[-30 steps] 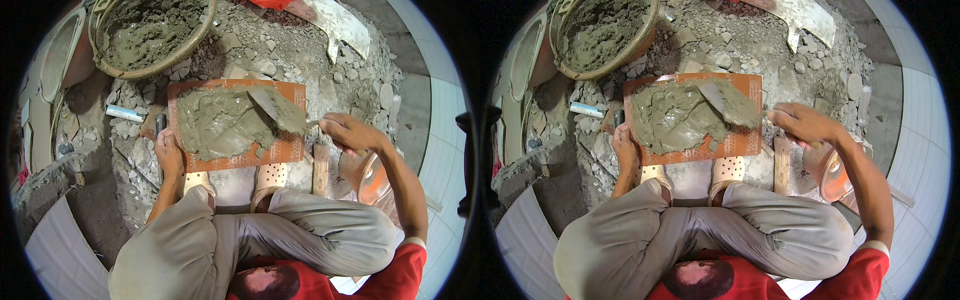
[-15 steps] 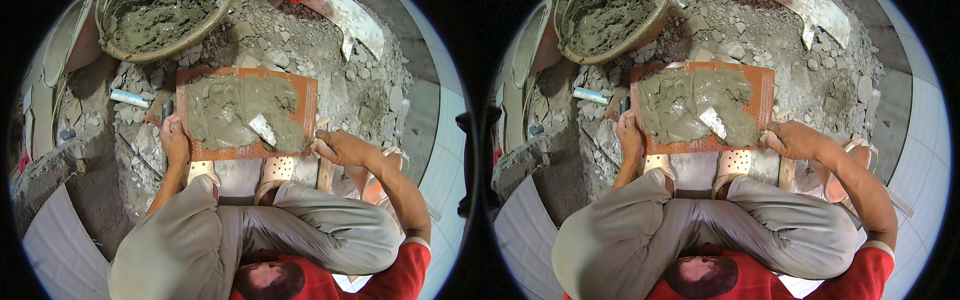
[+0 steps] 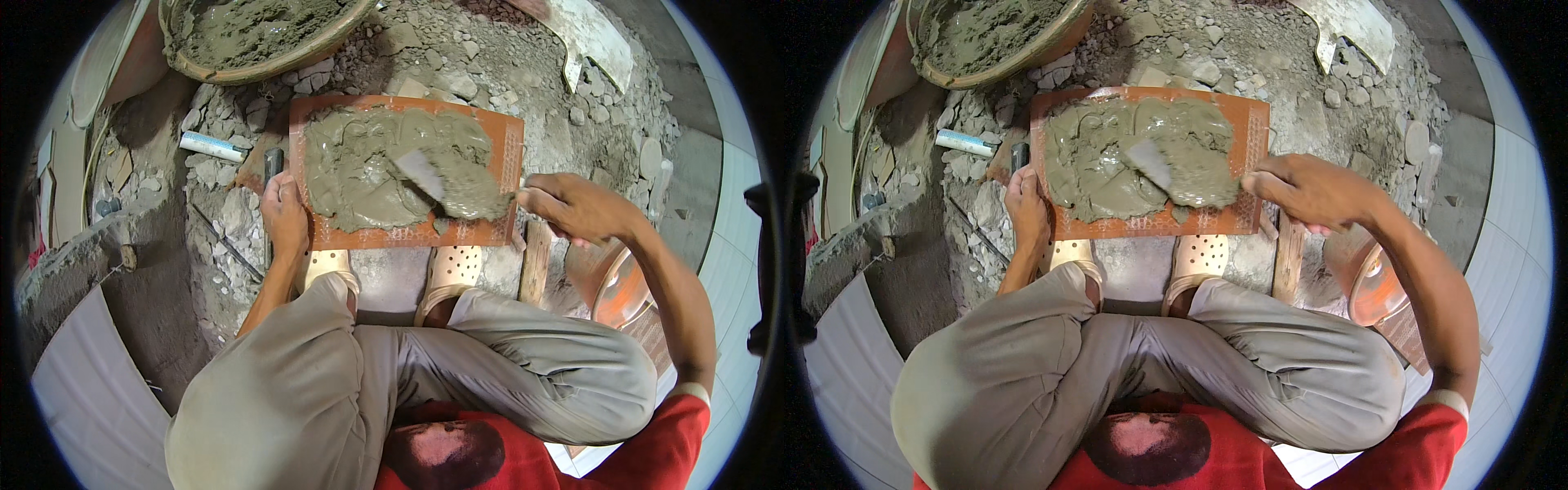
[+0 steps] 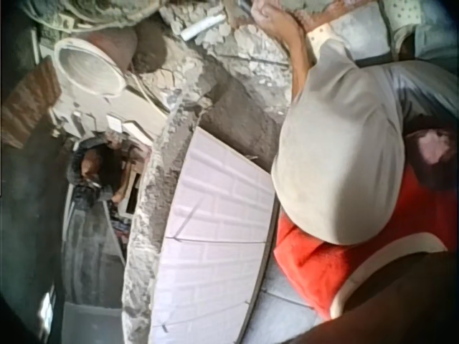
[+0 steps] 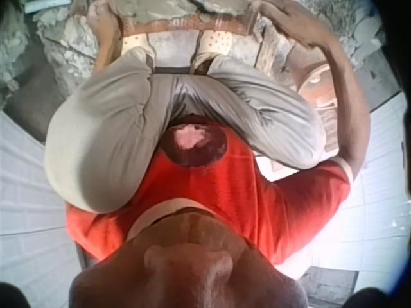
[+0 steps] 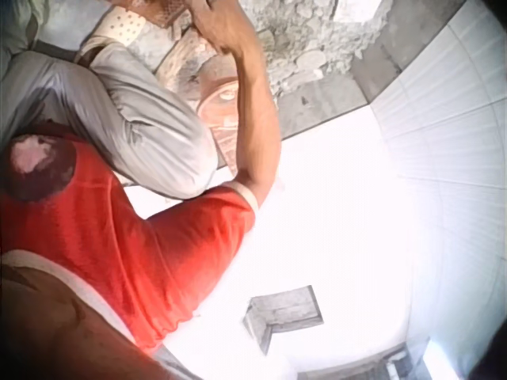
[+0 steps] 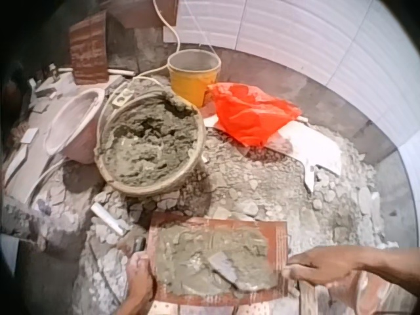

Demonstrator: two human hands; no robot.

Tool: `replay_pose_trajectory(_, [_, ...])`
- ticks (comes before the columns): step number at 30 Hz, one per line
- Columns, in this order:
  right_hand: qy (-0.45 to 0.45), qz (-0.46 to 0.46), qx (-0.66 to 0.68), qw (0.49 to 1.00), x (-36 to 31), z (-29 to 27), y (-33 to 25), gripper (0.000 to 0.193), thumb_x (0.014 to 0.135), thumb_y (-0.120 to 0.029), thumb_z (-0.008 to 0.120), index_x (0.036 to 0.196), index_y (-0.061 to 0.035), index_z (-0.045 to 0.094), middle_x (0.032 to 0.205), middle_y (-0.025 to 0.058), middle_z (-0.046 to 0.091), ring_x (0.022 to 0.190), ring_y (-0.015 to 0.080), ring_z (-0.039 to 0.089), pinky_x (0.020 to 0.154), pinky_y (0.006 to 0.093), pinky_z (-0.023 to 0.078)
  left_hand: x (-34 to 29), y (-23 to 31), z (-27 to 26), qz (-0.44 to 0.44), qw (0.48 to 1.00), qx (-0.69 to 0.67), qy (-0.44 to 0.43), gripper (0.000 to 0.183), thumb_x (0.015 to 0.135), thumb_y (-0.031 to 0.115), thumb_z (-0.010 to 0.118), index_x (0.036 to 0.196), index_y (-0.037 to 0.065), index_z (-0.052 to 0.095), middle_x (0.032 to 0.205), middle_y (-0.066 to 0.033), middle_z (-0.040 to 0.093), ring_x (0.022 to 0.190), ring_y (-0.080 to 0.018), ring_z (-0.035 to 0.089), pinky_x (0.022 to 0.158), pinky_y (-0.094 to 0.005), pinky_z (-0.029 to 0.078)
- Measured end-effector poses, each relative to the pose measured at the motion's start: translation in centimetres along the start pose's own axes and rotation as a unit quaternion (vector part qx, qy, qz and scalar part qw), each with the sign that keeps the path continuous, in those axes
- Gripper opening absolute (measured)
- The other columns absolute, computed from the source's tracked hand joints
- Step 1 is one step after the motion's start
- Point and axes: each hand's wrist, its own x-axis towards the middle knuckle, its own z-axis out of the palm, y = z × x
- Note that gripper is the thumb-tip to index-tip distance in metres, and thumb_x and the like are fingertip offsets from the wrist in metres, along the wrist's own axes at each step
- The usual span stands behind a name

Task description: The person sits on the floor and applies a liquid adhesive to a terracotta tile using a small brush. They then scoop cement mortar from a bucket and spread it evenly over the tile surface using a trowel.

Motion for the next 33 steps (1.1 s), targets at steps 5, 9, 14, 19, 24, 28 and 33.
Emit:
replay_pose_trajectory(5, [-0.015,-0.058,-0.173,0.983,2.7,0.8,-0.7,0.046,0.104,-0.048,0.052,0.101,-0.0018,0.059,0.064,0.0134,0.062,0.052,0.0307,0.064,0.053,0.043,0.053,-0.2,-0.5,-0.4,-0.006,0.999,-0.028,-0.013,0.029,0.105,0.022,0.054,0.11,-0.004,0.066,0.09,-0.0001,0.063,0.078,-0.0081,0.051,0.072,-0.0251,0.044])
replay_pose_trajectory(9, [0.118,-0.102,-0.342,0.927,0.8,2.6,0.5,0.033,0.102,-0.035,0.057,0.104,-0.0018,0.057,0.07,0.0232,0.066,0.065,0.045,0.066,0.063,0.0545,0.054,0.1,-0.8,-0.5,-0.03,0.999,-0.013,-0.012,0.028,0.106,0.019,0.054,0.116,-0.005,0.064,0.101,-0.0047,0.068,0.088,-0.0104,0.06,0.082,-0.0259,0.05])
replay_pose_trajectory(14, [0.13,-0.048,-0.324,0.936,-1.3,5.0,3.2,0.032,0.102,-0.033,0.058,0.104,-0.0014,0.055,0.067,0.0239,0.064,0.068,0.0482,0.065,0.064,0.0574,0.051,0.1,-1.0,-0.5,-0.016,1.0,-0.011,-0.012,0.028,0.106,0.019,0.054,0.117,-0.005,0.064,0.102,-0.0061,0.069,0.089,-0.0114,0.061,0.082,-0.0262,0.05])
replay_pose_trajectory(19, [0.148,-0.024,-0.293,0.944,-1.8,7.0,7.3,0.036,0.101,-0.036,0.058,0.102,-0.0005,0.055,0.067,0.0259,0.063,0.07,0.0492,0.064,0.065,0.0585,0.05,-0.2,-1.0,-0.5,-0.019,1.0,0.005,-0.009,0.028,0.105,0.02,0.054,0.114,-0.004,0.065,0.098,-0.0044,0.067,0.086,-0.0108,0.059,0.081,-0.0264,0.049])
replay_pose_trajectory(24, [0.177,-0.077,-0.264,0.945,-5.5,4.8,8.4,0.04,0.099,-0.039,0.058,0.098,0.001,0.06,0.066,0.0252,0.061,0.067,0.0497,0.063,0.066,0.0572,0.049,-0.4,-0.6,-0.1,0.029,0.994,0.102,0.022,0.025,0.099,0.019,0.053,0.105,-0.002,0.067,0.092,-0.0088,0.069,0.089,-0.0155,0.06,0.085,-0.0326,0.049])
replay_pose_trajectory(28, [0.186,-0.026,-0.216,0.958,-9.9,-0.2,3.6,0.041,0.097,-0.041,0.061,0.099,0.0002,0.062,0.066,0.0222,0.058,0.067,0.0456,0.062,0.064,0.0526,0.048,-0.6,-0.1,0.1,0.024,0.995,0.097,0.022,0.029,0.101,0.02,0.052,0.106,-0.004,0.068,0.092,-0.0159,0.071,0.089,-0.0218,0.064,0.087,-0.0364,0.05])
replay_pose_trajectory(33, [0.343,-0.094,-0.272,0.894,-9.9,-5.6,-6.3,0.035,0.097,-0.037,0.063,0.099,-0.0021,0.058,0.067,0.0182,0.056,0.064,0.0421,0.058,0.063,0.0513,0.046,-0.8,0.5,0.3,0.047,0.993,0.104,0.032,0.029,0.101,0.019,0.052,0.104,-0.005,0.067,0.092,-0.0194,0.071,0.088,-0.0254,0.066,0.086,-0.0377,0.05])
